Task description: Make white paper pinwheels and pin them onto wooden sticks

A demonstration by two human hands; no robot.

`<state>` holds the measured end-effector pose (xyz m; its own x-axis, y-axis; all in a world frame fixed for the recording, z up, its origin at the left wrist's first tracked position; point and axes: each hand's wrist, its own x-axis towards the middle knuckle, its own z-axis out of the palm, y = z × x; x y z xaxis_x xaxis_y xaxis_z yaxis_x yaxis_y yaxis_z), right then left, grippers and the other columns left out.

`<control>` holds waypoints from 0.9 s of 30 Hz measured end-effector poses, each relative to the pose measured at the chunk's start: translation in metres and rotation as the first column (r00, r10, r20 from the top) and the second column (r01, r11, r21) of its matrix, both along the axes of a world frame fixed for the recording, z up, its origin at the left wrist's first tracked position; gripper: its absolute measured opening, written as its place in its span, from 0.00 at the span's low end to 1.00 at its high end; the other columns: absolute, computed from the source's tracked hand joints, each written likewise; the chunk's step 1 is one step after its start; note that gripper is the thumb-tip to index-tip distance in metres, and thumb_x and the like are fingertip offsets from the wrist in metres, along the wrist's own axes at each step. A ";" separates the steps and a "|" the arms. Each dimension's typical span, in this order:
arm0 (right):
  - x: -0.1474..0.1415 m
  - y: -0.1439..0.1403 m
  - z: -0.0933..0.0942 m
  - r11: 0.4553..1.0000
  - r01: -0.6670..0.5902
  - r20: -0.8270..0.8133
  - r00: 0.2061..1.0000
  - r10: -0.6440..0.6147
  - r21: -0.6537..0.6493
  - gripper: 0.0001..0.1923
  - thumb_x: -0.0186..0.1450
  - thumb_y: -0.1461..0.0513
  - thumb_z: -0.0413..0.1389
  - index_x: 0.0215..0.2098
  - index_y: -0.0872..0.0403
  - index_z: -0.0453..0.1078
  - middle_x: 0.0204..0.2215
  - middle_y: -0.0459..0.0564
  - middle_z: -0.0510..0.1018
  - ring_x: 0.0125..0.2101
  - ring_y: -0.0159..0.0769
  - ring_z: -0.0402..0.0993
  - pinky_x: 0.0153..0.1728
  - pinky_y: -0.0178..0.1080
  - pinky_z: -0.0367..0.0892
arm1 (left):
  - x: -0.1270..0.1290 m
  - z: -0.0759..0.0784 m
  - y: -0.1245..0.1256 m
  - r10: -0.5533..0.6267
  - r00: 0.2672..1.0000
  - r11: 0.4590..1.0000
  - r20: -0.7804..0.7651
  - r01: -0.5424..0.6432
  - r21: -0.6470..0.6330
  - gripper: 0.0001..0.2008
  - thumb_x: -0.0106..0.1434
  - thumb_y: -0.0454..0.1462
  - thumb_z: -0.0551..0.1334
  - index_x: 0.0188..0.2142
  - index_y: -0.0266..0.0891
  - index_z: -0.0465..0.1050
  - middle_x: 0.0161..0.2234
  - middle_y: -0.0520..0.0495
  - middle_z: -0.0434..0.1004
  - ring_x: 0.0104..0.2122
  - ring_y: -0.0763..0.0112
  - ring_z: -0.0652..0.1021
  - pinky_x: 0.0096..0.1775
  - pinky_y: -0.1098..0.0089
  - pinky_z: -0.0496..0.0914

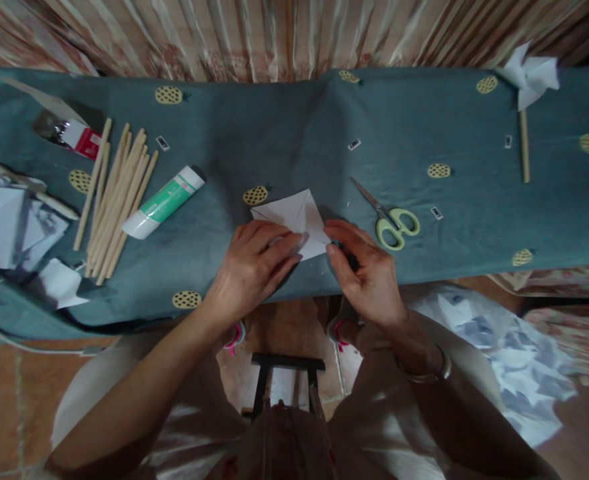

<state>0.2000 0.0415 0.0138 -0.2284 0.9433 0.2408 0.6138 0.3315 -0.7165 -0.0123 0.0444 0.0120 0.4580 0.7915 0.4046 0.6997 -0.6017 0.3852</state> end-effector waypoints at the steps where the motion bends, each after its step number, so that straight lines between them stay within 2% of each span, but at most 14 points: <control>1: 0.001 0.000 0.000 1.000 0.003 -0.008 1.000 -0.003 -0.006 0.13 0.68 0.63 0.52 0.49 0.53 0.73 0.51 0.55 0.78 0.51 0.43 0.76 0.53 0.50 0.71 | -0.005 0.001 0.002 0.019 0.999 0.999 0.033 -0.018 -0.029 0.13 0.66 0.40 0.61 0.50 0.42 0.71 0.46 0.44 0.78 0.47 0.61 0.76 0.46 0.59 0.72; 4: 0.002 0.000 -0.002 1.000 0.007 -0.015 1.000 -0.007 -0.015 0.13 0.68 0.62 0.51 0.48 0.53 0.73 0.51 0.55 0.78 0.52 0.43 0.75 0.53 0.51 0.71 | -0.021 0.003 0.008 0.054 0.994 0.993 0.092 -0.044 -0.112 0.14 0.65 0.42 0.63 0.50 0.43 0.73 0.49 0.43 0.77 0.51 0.58 0.75 0.50 0.56 0.71; 9: 0.002 0.000 -0.003 1.000 -0.005 0.028 1.000 0.004 0.025 0.13 0.68 0.63 0.51 0.47 0.54 0.74 0.51 0.57 0.78 0.50 0.44 0.76 0.53 0.51 0.71 | -0.033 0.000 0.013 0.030 0.991 0.984 0.129 -0.007 -0.178 0.08 0.65 0.39 0.61 0.42 0.44 0.78 0.43 0.47 0.81 0.47 0.60 0.77 0.50 0.55 0.71; 13: -0.003 0.001 -0.004 0.997 -0.028 0.062 0.998 0.023 0.075 0.13 0.68 0.63 0.51 0.48 0.53 0.74 0.50 0.56 0.78 0.50 0.44 0.75 0.52 0.52 0.70 | -0.030 -0.003 0.015 0.021 0.989 0.976 0.147 0.011 -0.215 0.09 0.67 0.39 0.59 0.38 0.44 0.79 0.38 0.48 0.82 0.43 0.62 0.77 0.48 0.57 0.71; 20: -0.014 0.000 -0.007 0.993 -0.090 0.056 0.995 0.085 0.081 0.14 0.69 0.64 0.50 0.49 0.52 0.73 0.54 0.56 0.75 0.53 0.44 0.72 0.54 0.52 0.69 | -0.023 -0.004 0.016 0.142 0.985 0.967 0.093 -0.118 -0.228 0.09 0.66 0.41 0.60 0.35 0.43 0.78 0.34 0.48 0.80 0.40 0.61 0.75 0.44 0.57 0.66; 27: -0.020 -0.002 -0.014 0.989 -0.103 0.084 0.992 0.095 0.103 0.13 0.68 0.66 0.50 0.49 0.53 0.72 0.55 0.57 0.74 0.55 0.44 0.71 0.56 0.52 0.68 | -0.019 -0.006 0.018 0.167 0.983 0.962 0.075 -0.145 -0.232 0.09 0.67 0.42 0.60 0.33 0.45 0.77 0.32 0.49 0.79 0.40 0.60 0.74 0.43 0.57 0.64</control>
<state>0.1805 0.0400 -0.0003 -0.3413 0.8850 0.3166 0.6270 0.4653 -0.6248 -0.0315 0.0627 0.0057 0.2904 0.9256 0.2428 0.7327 -0.3783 0.5657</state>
